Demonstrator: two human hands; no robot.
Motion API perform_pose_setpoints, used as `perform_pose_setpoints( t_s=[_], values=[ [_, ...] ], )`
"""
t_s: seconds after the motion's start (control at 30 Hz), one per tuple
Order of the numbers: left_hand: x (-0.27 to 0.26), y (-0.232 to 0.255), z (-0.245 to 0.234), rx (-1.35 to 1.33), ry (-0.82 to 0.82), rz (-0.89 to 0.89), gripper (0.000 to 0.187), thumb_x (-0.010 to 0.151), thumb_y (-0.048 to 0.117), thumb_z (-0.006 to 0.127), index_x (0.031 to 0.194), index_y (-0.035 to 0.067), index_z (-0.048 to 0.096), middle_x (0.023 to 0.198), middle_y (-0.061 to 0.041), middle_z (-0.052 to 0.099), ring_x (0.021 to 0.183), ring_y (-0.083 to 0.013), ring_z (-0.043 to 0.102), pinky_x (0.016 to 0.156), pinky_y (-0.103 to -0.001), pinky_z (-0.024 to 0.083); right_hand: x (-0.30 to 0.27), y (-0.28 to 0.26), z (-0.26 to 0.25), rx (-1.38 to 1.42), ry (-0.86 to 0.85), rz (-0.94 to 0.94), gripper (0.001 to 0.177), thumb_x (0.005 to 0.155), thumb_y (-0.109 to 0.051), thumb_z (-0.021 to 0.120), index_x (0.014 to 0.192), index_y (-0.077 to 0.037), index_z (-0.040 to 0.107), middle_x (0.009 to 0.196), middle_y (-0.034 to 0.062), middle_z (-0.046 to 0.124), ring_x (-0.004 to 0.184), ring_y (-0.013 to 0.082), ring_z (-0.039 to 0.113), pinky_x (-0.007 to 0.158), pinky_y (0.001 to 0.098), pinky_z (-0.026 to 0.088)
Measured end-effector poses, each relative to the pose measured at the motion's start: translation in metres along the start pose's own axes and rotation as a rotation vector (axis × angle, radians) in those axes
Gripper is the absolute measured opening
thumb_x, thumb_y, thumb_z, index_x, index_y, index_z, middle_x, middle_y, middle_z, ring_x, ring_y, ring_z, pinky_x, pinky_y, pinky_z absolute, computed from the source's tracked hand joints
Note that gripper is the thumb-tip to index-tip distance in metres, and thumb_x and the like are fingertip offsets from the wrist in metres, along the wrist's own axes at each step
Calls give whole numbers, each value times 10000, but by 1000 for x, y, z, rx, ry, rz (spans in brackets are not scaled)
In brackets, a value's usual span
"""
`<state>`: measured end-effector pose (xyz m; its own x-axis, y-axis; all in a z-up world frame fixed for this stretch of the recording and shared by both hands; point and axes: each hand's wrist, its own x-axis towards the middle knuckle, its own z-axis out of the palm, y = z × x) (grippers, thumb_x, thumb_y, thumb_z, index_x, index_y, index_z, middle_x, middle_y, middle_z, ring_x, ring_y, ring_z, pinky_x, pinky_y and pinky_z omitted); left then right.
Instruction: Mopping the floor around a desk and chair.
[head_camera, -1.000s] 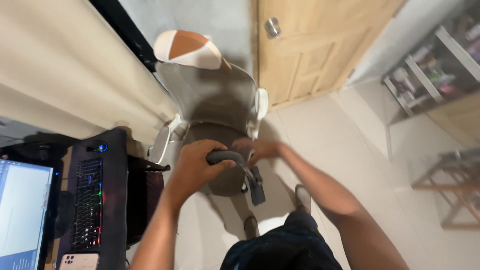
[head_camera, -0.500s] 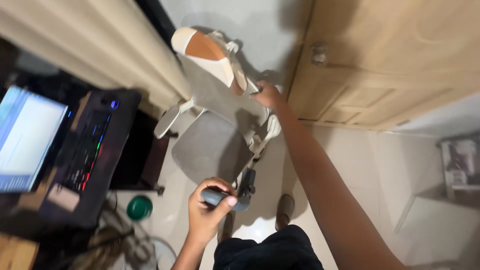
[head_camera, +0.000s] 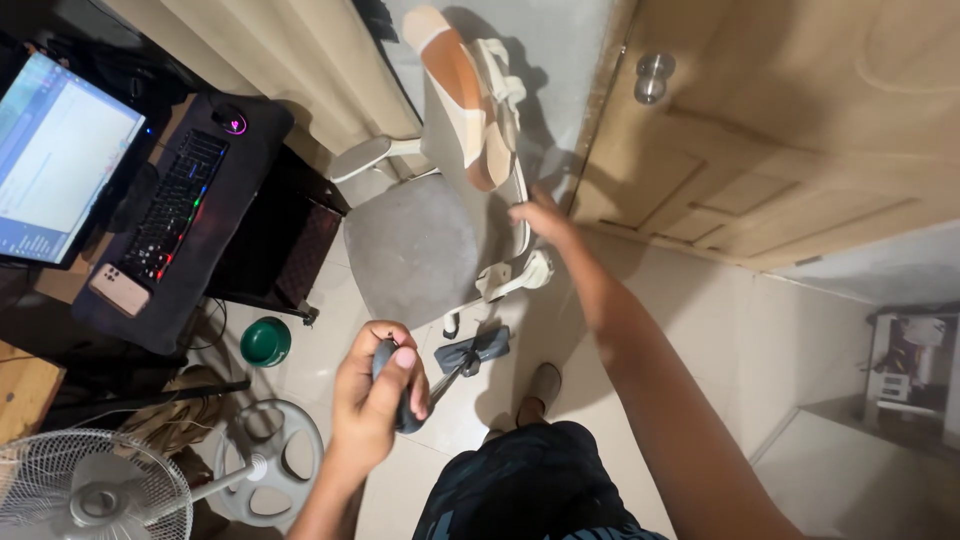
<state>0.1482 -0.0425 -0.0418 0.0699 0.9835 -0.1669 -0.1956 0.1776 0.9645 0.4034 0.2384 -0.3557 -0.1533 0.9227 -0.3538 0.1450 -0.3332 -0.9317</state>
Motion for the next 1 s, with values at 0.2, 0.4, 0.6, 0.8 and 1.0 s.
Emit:
perform_pose_setpoints(
  t_s=[0.2,0.4,0.6,0.8,1.0],
  values=[
    [-47,24,-21,50,-95,-48,109,990,111,514,1036,12,510,589,-62,558,472,-128,525,479,-282,471,-65,24,35,279,257,-109,492,561,-55,659,1051,-32,617,818,43,647,748,200,627,678,340,521],
    [-88,13,-58,66,-132,-35,110,1001,119,513,1028,12,506,572,-60,562,457,-125,522,468,-274,456,-99,156,-19,531,278,-331,318,766,-53,653,1062,58,622,892,91,631,772,199,595,675,323,507],
    [-93,-8,-69,73,-215,-37,92,1007,118,516,1020,28,497,551,-56,555,433,-127,513,450,-278,444,-247,110,-50,567,526,-198,474,651,-47,602,1124,-25,628,907,70,662,779,190,625,680,325,538],
    [-75,-22,-58,30,-242,-5,111,1029,130,533,1000,35,485,554,-58,552,437,-132,511,467,-283,451,-311,208,-158,654,787,-185,346,748,-100,643,1046,75,644,890,122,634,816,266,604,745,362,516],
    [-55,-28,-25,51,-335,-2,95,1034,118,532,1005,37,491,569,-59,548,454,-135,517,496,-293,472,-431,227,-227,839,976,-229,318,631,-141,622,921,-9,620,927,134,668,932,299,655,939,395,539]
  ],
)
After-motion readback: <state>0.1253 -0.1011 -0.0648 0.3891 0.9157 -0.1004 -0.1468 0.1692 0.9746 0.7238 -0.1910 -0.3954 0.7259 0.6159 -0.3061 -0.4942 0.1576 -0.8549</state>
